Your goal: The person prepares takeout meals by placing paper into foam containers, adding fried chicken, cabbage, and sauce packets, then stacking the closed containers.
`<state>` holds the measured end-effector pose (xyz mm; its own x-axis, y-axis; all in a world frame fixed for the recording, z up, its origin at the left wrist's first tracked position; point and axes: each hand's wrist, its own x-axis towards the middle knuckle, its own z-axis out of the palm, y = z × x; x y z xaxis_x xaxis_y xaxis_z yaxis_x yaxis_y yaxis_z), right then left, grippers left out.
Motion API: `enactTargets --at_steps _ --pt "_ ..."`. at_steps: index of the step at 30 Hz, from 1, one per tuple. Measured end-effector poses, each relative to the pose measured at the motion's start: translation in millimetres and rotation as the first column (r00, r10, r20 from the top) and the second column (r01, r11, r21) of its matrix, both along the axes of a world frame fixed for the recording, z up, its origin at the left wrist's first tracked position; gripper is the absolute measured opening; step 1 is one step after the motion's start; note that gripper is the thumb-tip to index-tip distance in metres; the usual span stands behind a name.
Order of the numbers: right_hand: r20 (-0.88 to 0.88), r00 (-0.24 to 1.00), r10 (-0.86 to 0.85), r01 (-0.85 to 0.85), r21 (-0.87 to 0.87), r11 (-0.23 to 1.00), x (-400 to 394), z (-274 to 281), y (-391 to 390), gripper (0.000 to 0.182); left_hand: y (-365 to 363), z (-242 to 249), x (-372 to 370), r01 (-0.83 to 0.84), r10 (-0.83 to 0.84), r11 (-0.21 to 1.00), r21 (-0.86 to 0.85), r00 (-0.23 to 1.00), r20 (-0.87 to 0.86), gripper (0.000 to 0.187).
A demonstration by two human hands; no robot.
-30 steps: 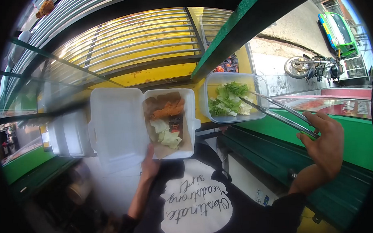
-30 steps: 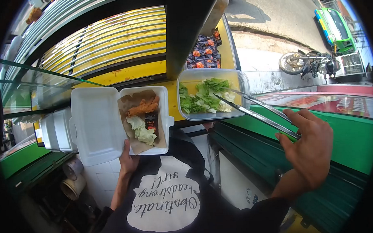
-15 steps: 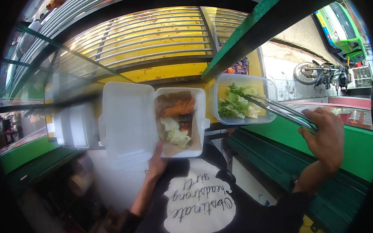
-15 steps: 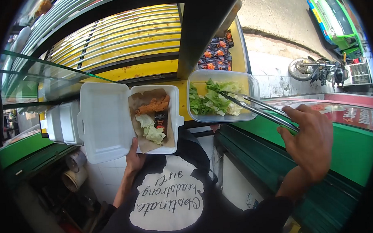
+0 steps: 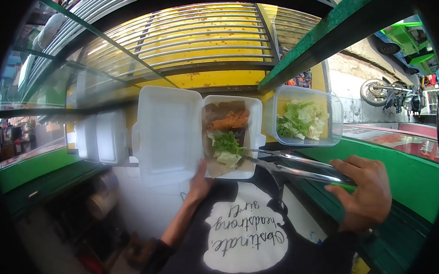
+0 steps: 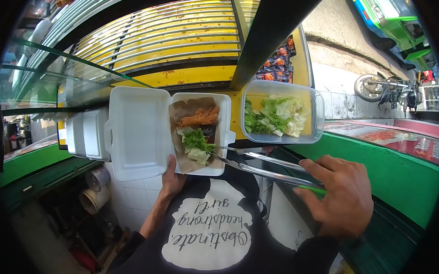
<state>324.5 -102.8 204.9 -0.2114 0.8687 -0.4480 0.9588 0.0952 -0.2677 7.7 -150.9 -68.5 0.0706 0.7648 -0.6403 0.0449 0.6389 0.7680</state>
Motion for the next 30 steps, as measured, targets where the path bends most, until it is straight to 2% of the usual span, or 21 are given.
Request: enactTargets --at_steps 2,3,4,5,6,8,10,11,12,13,14,16,17,21,23,25,30 --pt "0.025 0.985 -0.169 0.158 0.244 0.957 14 10 -13 0.043 -8 -27 -7 0.0 0.0 1.0 0.03 1.0 -0.022 0.053" --pt "0.037 0.983 -0.179 0.165 0.245 0.955 18 11 -15 0.043 -14 -46 -12 0.001 0.002 0.998 0.062 0.999 -0.044 0.055" --pt "0.036 0.96 -0.279 0.258 0.279 0.925 25 13 -15 0.045 -17 -58 -13 -0.32 0.306 0.948 -0.001 0.907 0.288 0.047" --pt "0.034 0.924 -0.38 0.35 0.319 0.881 33 16 -16 0.047 -25 -63 -12 -0.301 0.287 0.954 -0.004 0.907 0.307 0.047" --pt "0.126 0.933 -0.337 0.284 0.317 0.905 41 19 -14 0.049 -28 -57 -10 -0.274 0.259 0.962 0.001 0.911 0.321 0.043" --pt "0.182 0.919 -0.35 0.282 0.315 0.906 46 12 -6 0.048 -21 -38 -5 -0.24 0.222 0.971 0.014 0.917 0.333 0.04" --pt "0.271 0.919 -0.288 0.216 0.267 0.939 52 0 4 0.045 -13 -18 -5 -0.38 0.489 0.872 -0.308 0.675 0.552 0.034" --pt "0.269 0.916 -0.297 0.225 0.269 0.937 53 -5 10 0.045 -18 -25 -8 -0.372 0.481 0.876 -0.305 0.68 0.553 0.034" --pt "0.317 0.923 -0.216 0.15 0.221 0.964 52 -8 17 0.043 -28 -38 -13 -0.203 0.222 0.975 -0.09 0.914 0.339 0.046" --pt "0.36 0.923 -0.133 0.075 0.169 0.983 51 -12 24 0.041 -30 -41 -14 0.04 -0.043 0.997 0.07 0.998 0.039 0.061" --pt "0.357 0.924 -0.14 0.088 0.156 0.984 50 -17 32 0.036 -29 -40 -15 0.051 -0.054 0.996 0.076 0.998 0.036 0.061" --pt "0.346 0.932 -0.111 0.079 0.105 0.991 47 -30 50 0.038 -25 -29 -9 -0.05 0.044 0.998 0.037 0.989 0.141 0.061" --pt "0.335 0.94 -0.069 0.056 0.048 0.997 44 -36 56 0.04 -25 -28 -11 -0.038 0.032 0.998 0.04 0.99 0.137 0.061" --pt "0.413 0.911 -0.008 -0.009 0.04 0.999 39 -44 66 0.036 -28 -32 -15 -0.077 0.069 0.995 0.06 0.989 0.129 0.062" --pt "0.384 0.922 -0.049 0.009 0.105 0.994 40 -28 61 0.034 -30 -33 -16 -0.116 0.107 0.991 0.06 0.986 0.131 0.062" --pt "0.348 0.936 -0.053 0.015 0.112 0.994 45 -25 55 0.034 -27 -27 -18 -0.039 0.03 0.995 0.089 0.995 0.097 0.063" --pt "0.287 0.949 -0.128 0.102 0.105 0.989 51 -13 44 0.032 -24 -31 -24 -0.057 0.049 0.997 0.05 0.988 0.148 0.063"
